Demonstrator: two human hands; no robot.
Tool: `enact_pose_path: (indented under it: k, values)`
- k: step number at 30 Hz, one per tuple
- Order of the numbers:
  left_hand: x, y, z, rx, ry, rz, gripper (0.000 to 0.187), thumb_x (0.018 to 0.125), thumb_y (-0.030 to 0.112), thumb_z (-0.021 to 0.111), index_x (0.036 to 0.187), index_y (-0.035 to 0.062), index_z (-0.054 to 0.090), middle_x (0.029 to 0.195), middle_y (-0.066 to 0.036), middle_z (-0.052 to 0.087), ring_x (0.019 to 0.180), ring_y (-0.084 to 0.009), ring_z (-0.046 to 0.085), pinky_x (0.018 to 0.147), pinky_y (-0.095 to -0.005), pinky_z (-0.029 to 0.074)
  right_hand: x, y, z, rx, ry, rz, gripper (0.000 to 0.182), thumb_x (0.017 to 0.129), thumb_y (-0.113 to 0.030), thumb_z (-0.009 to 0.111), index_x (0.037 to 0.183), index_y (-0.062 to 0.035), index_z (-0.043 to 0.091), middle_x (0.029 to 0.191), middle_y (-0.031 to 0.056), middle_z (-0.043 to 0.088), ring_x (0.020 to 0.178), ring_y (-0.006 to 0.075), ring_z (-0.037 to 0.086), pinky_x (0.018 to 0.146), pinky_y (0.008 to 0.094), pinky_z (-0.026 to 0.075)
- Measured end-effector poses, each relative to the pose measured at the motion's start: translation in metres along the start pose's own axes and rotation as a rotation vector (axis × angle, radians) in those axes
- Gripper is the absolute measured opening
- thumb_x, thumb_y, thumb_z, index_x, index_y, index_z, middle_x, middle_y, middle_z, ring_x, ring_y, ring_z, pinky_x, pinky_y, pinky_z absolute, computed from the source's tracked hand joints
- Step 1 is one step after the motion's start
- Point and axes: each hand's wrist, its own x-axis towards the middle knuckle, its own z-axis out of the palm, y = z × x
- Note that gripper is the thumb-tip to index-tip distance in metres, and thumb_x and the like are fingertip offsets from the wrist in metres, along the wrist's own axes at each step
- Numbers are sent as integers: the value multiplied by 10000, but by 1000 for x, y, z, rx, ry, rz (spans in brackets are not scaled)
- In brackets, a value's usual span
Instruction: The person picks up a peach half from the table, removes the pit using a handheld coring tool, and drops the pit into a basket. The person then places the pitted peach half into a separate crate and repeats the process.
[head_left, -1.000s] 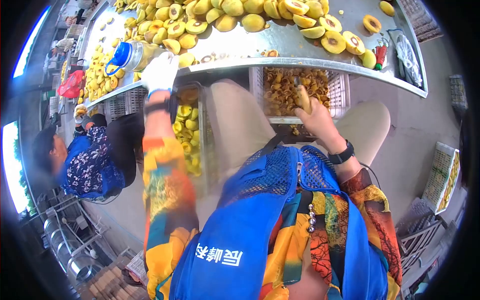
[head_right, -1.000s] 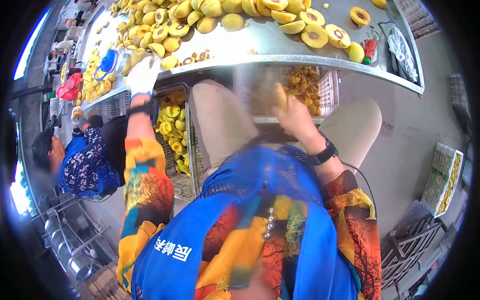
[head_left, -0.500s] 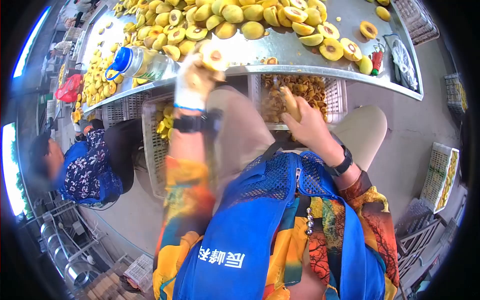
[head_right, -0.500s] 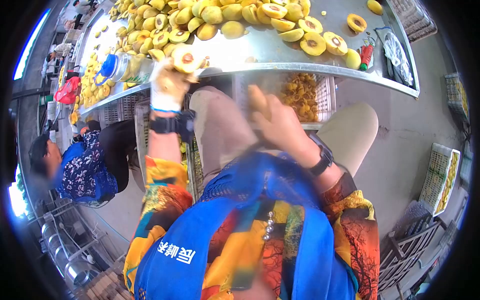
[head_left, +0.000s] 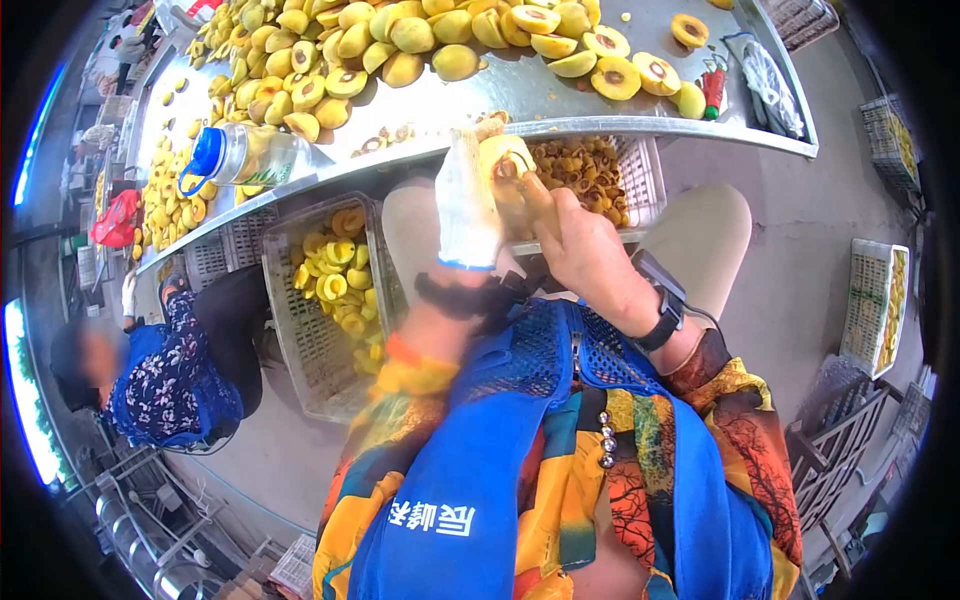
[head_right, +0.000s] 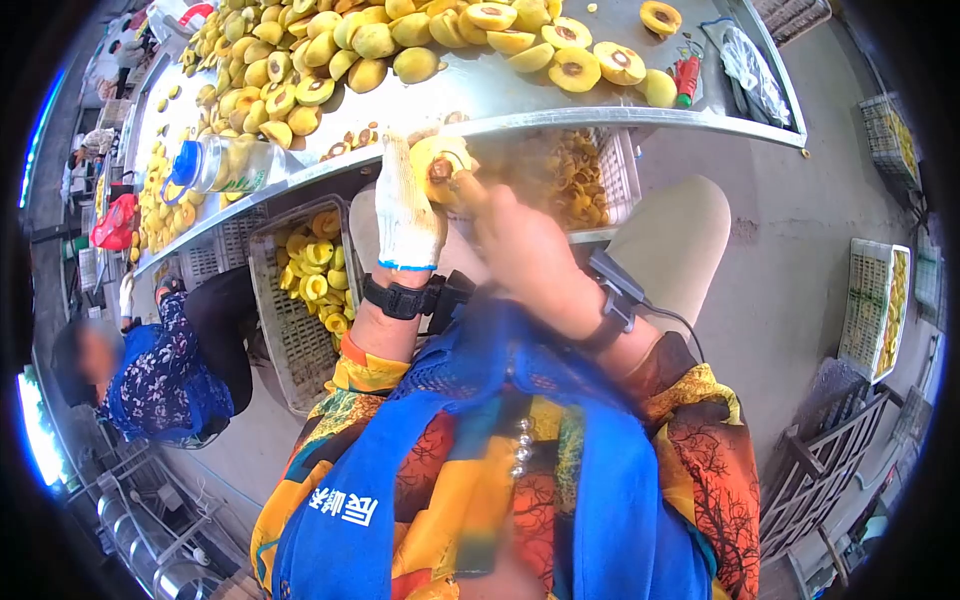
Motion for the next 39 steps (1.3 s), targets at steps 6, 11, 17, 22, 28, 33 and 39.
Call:
enact_pose_path:
  k: [6, 11, 17, 22, 28, 33, 39]
  values:
    - [-17, 7, 23, 309, 19, 200, 384, 958, 320, 423, 1060, -22, 566, 930, -93, 615, 791, -127, 566, 698, -240, 466, -6, 1, 4, 63, -7, 25, 196, 843, -119, 505, 951, 20, 418, 677, 302, 543, 699, 474, 547, 593, 519, 419]
    - [-14, 2, 22, 327, 19, 159, 374, 952, 328, 430, 983, -14, 579, 836, -113, 624, 685, -141, 567, 616, -232, 463, -10, 5, 11, 100, -7, -65, 164, 818, -56, 469, 938, 37, 409, 672, 309, 532, 696, 481, 539, 593, 519, 413]
    - [3, 18, 11, 168, -93, -221, 320, 923, 288, 498, 907, -15, 601, 751, -103, 621, 576, -133, 548, 526, -229, 446, -8, 5, 6, 121, -95, -59, 249, 789, -67, 491, 1001, 55, 446, 716, 305, 540, 671, 465, 549, 608, 474, 439]
    - [-8, 12, 21, 442, 24, 120, 322, 902, 282, 543, 841, -23, 625, 702, -86, 619, 575, -125, 562, 523, -225, 440, -1, 26, 14, 282, -176, -13, 218, 786, -85, 495, 962, 43, 489, 669, 175, 554, 552, 277, 572, 521, 373, 449]
    - [-4, 12, 16, 154, -28, -139, 320, 903, 263, 548, 833, -36, 638, 699, -70, 623, 588, -94, 552, 520, -216, 433, 1, 5, -9, 514, -468, 247, 151, 806, -83, 488, 930, 2, 503, 614, 27, 491, 422, 86, 456, 366, 238, 375]
    - [-5, 7, 16, 505, -88, 49, 369, 913, 327, 515, 848, -20, 622, 703, -90, 619, 555, -128, 560, 498, -237, 443, -1, 22, -11, 917, -673, 367, 140, 833, -66, 477, 970, -36, 472, 579, -16, 414, 389, 40, 355, 330, 199, 305]
    - [-3, -1, 12, -176, -43, -393, 341, 921, 382, 434, 993, 70, 549, 833, -114, 628, 617, -220, 610, 446, -282, 463, -1, 36, 4, 1425, -829, 452, 146, 861, -73, 498, 999, -46, 461, 574, -24, 378, 384, 32, 314, 334, 186, 279]
